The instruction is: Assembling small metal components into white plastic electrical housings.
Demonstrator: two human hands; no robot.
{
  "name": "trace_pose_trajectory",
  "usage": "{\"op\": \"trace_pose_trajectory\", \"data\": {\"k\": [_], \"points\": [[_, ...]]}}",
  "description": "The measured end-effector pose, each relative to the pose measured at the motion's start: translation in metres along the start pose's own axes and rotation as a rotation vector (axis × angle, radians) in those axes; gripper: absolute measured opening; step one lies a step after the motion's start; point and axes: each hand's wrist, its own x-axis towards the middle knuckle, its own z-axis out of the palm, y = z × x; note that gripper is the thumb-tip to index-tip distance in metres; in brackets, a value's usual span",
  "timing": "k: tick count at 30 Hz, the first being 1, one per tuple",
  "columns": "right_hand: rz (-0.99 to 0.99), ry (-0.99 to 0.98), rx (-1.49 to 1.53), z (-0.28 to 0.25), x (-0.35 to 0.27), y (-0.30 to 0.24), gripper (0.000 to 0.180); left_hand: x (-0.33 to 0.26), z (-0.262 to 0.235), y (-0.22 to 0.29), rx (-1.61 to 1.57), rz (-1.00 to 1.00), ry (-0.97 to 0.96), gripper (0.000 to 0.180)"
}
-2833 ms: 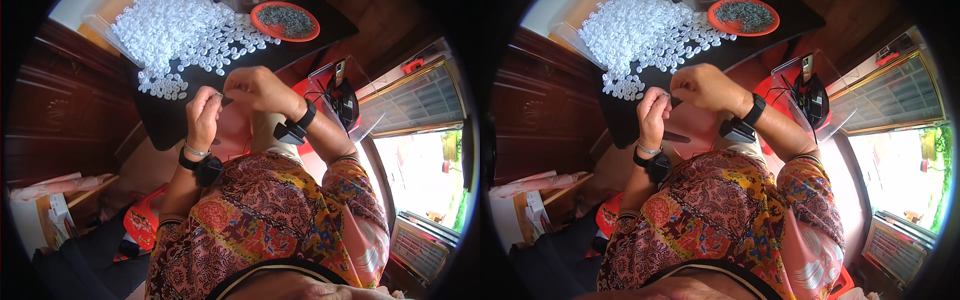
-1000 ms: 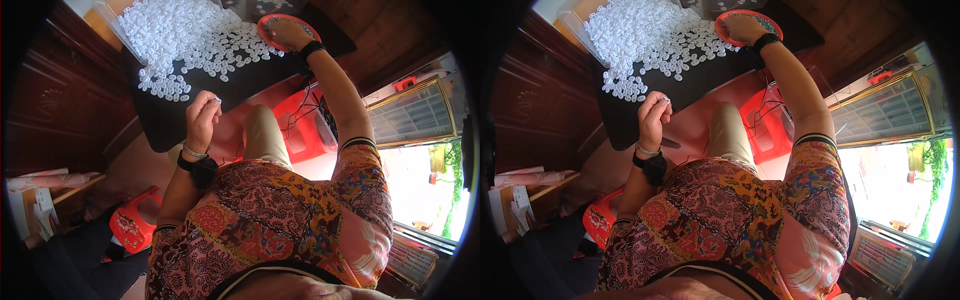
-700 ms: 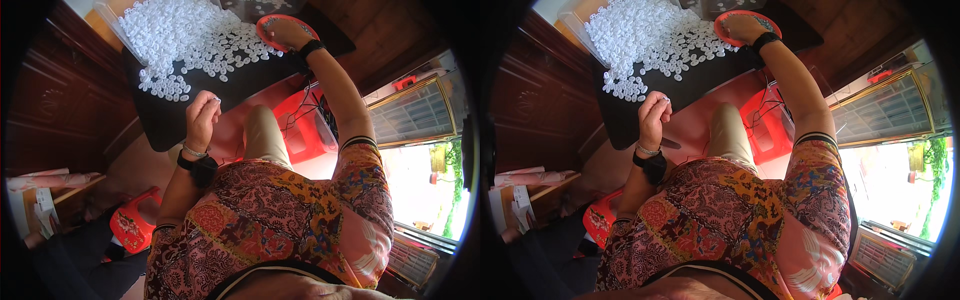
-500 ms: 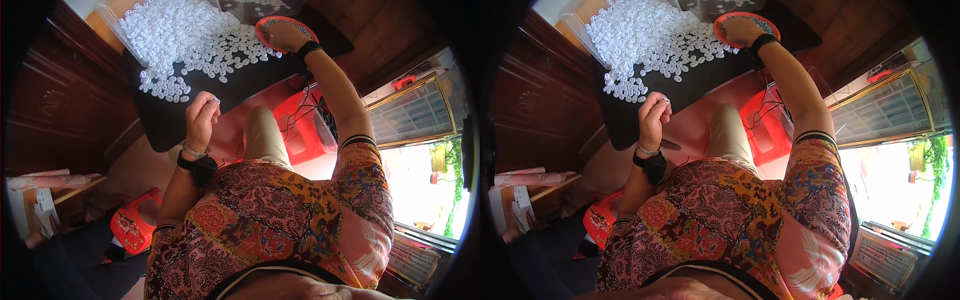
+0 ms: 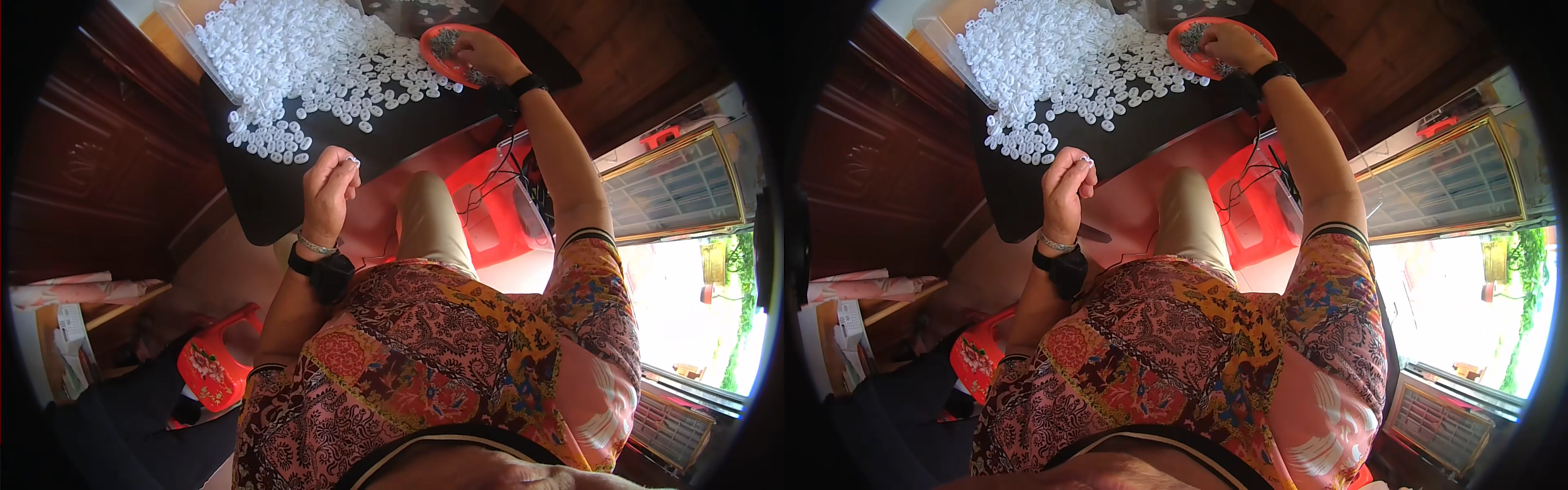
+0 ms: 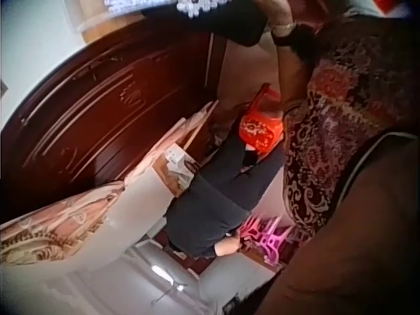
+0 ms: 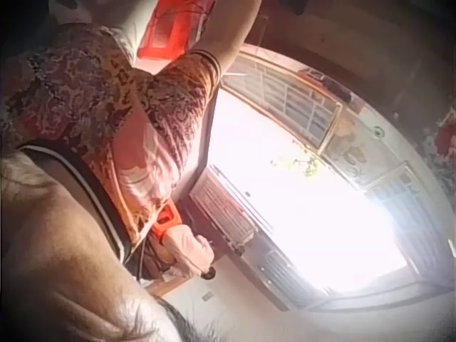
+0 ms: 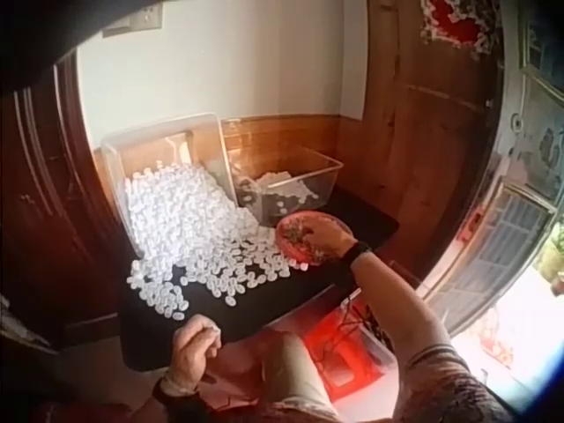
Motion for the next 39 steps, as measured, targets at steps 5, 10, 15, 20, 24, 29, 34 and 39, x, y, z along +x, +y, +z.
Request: {"op": "trace_pose_trajectory", "data": {"k": [5,10,15,20,24,29,34,39], "points": [[-0.044,0.147,-0.016,0.000,-0.008,0.005,0.021,0.001,0.002,0.000,-0.018,-0.004,-0.012,0.013],[-0.145,0.338,-0.059,-0.005,-0.032,-0.064,0.024,0.000,-0.001,0.007,-0.108,-0.064,0.043,0.013],[-0.132,0.111,0.797,0.031,-0.097,-0.161,0.018,-0.009,0.005,0.015,-0.186,-0.073,0.073,0.015],[-0.039,0.024,1.176,0.076,-0.120,-0.200,0.014,-0.025,0.009,0.028,-0.142,-0.085,0.046,0.016],[-0.036,-0.010,1.342,0.094,-0.128,-0.211,0.012,-0.034,0.007,0.033,-0.121,-0.038,0.056,0.017],[-0.007,-0.030,1.319,0.100,-0.135,-0.215,0.013,-0.038,0.006,0.033,-0.091,-0.013,0.054,0.018],[-0.045,-0.055,1.280,0.101,-0.136,-0.214,0.012,-0.040,0.005,0.031,-0.059,-0.002,0.047,0.017],[-0.090,-0.036,1.187,0.098,-0.137,-0.209,0.014,-0.041,0.002,0.034,-0.015,-0.050,0.017,0.017]]}}
